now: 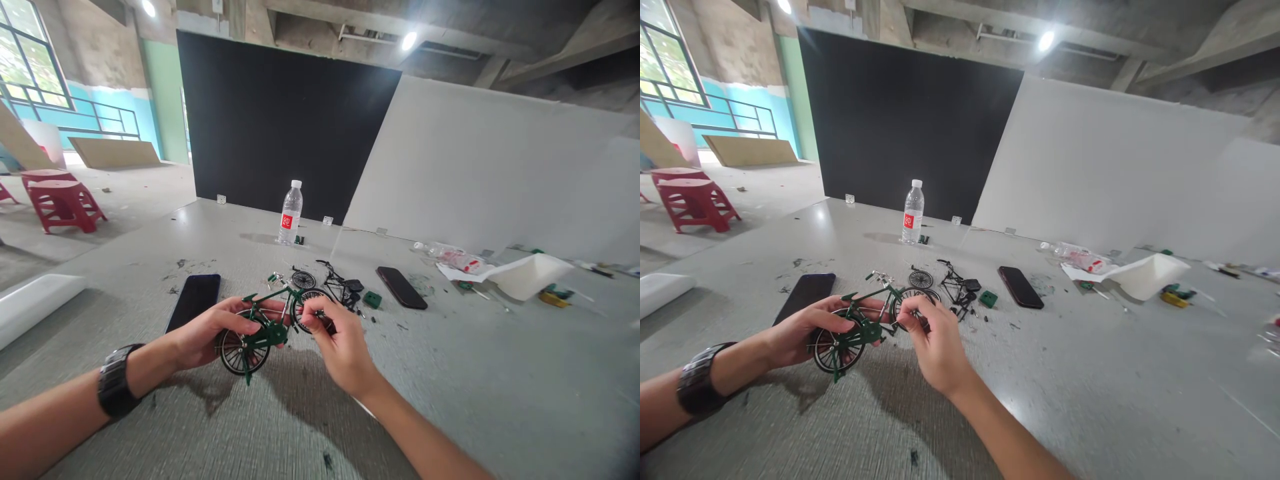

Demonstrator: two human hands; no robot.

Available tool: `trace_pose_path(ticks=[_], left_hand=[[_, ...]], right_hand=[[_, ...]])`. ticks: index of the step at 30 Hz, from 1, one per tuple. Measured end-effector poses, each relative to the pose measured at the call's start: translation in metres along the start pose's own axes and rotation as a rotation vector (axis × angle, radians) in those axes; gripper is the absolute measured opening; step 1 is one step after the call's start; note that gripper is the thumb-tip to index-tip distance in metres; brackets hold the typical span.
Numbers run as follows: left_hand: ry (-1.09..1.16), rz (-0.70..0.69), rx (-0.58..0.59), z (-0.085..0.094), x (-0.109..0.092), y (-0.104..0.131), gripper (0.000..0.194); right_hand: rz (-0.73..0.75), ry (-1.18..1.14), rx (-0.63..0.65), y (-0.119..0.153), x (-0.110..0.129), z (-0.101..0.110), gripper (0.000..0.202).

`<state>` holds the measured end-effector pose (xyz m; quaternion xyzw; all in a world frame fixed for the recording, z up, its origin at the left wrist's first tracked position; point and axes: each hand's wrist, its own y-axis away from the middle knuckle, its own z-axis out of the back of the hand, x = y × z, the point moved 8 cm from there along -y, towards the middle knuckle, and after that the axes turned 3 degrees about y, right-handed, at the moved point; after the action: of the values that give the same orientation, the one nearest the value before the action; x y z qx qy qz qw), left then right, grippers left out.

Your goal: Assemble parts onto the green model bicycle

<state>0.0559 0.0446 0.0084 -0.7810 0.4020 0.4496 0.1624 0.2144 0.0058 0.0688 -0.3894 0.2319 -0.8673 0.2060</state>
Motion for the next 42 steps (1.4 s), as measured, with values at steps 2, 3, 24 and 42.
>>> trace_pose_path(ticks=[2, 3, 24, 42], left_hand=[[-0.001, -0.007, 0.013, -0.003, -0.002, 0.001, 0.05], [0.0, -0.011, 0.016, -0.004, -0.003, 0.002, 0.05], [0.054, -0.007, 0.03, -0.01, -0.006, 0.004, 0.05], [0.136, 0.038, -0.004, -0.008, 0.002, 0.008, 0.058]], right_hand=[[0.002, -0.006, -0.012, 0.0, 0.002, 0.001, 0.018], [0.003, -0.01, -0.013, 0.0, 0.002, 0.002, 0.018], [-0.097, -0.096, -0.012, 0.0, -0.002, 0.0, 0.019], [-0.316, -0.466, 0.004, 0.007, -0.018, -0.012, 0.025]])
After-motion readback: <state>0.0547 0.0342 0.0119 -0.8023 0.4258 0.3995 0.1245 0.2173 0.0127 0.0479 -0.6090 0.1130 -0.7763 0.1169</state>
